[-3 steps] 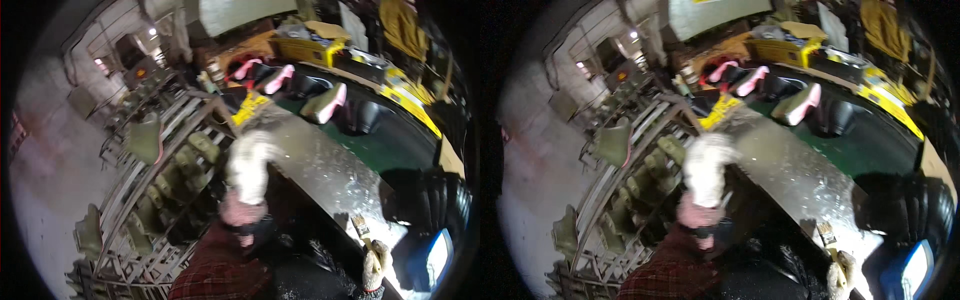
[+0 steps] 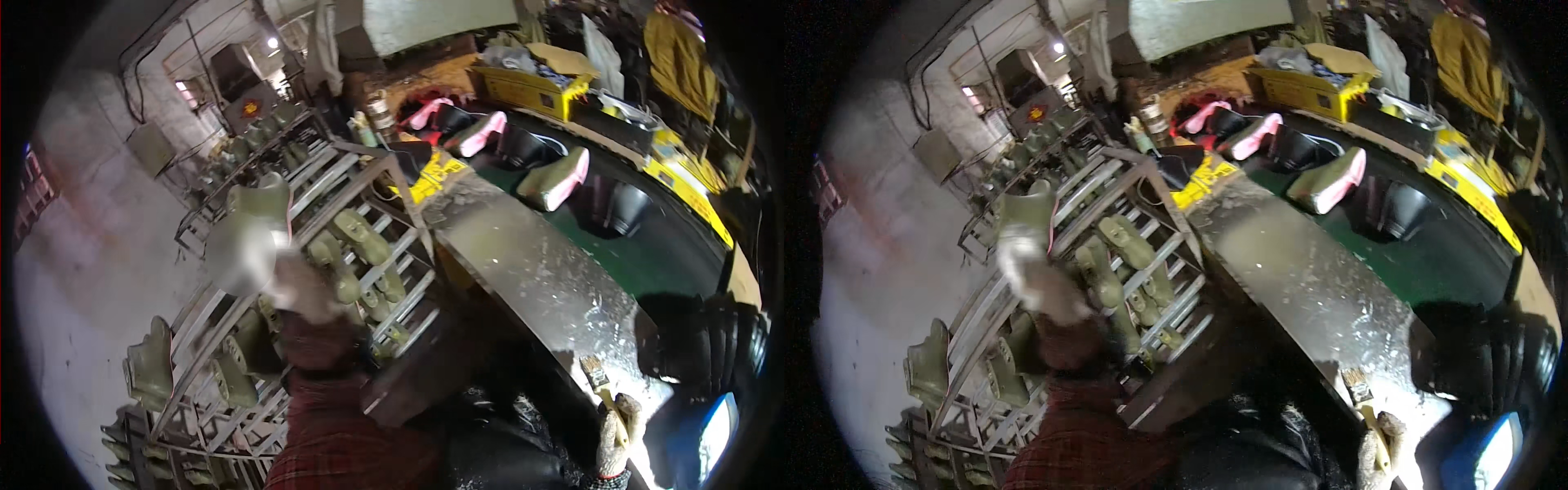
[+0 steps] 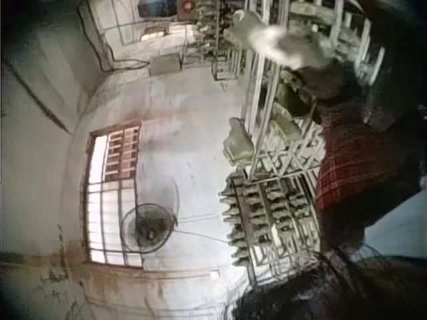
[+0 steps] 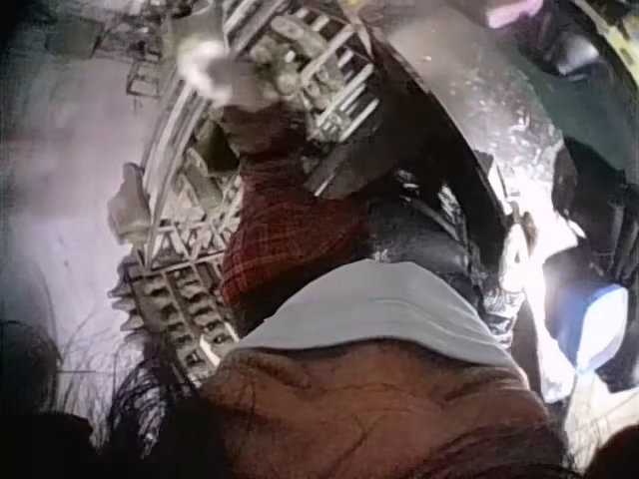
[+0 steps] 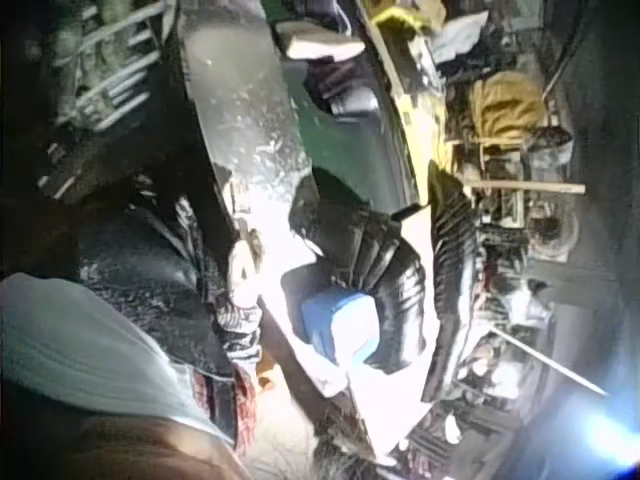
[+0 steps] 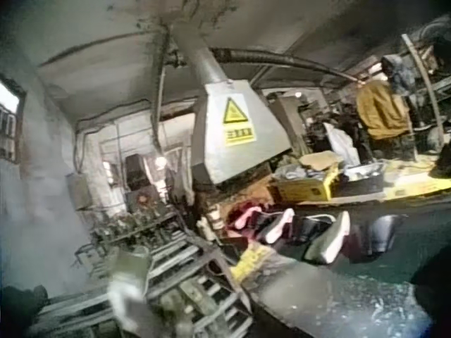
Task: The recorder is applying glue to the bottom of pink shoe insoles and black boot liners using a brush in a shoe manufacturing facility.
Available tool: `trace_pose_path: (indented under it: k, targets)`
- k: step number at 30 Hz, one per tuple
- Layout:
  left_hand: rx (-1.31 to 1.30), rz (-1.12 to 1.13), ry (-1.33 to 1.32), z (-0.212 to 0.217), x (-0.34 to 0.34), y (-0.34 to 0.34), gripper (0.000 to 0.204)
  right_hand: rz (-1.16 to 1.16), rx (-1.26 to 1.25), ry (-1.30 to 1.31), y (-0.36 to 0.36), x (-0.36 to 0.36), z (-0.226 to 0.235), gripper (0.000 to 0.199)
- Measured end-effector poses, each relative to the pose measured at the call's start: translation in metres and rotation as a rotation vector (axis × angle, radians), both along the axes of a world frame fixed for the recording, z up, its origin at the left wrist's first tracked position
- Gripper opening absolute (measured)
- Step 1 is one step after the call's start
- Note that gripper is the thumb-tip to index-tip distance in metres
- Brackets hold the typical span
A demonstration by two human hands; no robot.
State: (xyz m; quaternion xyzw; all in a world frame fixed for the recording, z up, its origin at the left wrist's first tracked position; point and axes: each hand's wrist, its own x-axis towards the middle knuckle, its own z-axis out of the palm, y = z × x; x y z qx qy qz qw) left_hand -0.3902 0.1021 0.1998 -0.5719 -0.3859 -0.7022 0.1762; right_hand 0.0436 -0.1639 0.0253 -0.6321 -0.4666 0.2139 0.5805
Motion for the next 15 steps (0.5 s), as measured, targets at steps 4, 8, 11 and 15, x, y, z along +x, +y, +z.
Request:
trace_pose_path:
  k: [4, 8, 11, 15]
  targets:
    - [-0.303, 0.124, -0.406, 0.068, -0.081, 0.000, 0.049, -0.034, -0.026, 0.105, 0.013, -0.019, -0.005, 0.033]
    - [-0.196, 0.107, 0.337, 0.042, -0.203, 0.034, 0.039, 0.011, -0.024, -0.001, 0.011, -0.033, 0.012, 0.019]
    - [-0.336, -0.557, -0.227, 0.015, -0.182, 0.037, 0.043, -0.117, -0.018, -0.166, -0.010, -0.018, 0.015, 0.027]
    - [-0.323, -0.834, -0.284, -0.009, -0.088, 0.010, 0.056, -0.417, 0.195, -0.179, -0.054, 0.015, 0.087, 0.030]
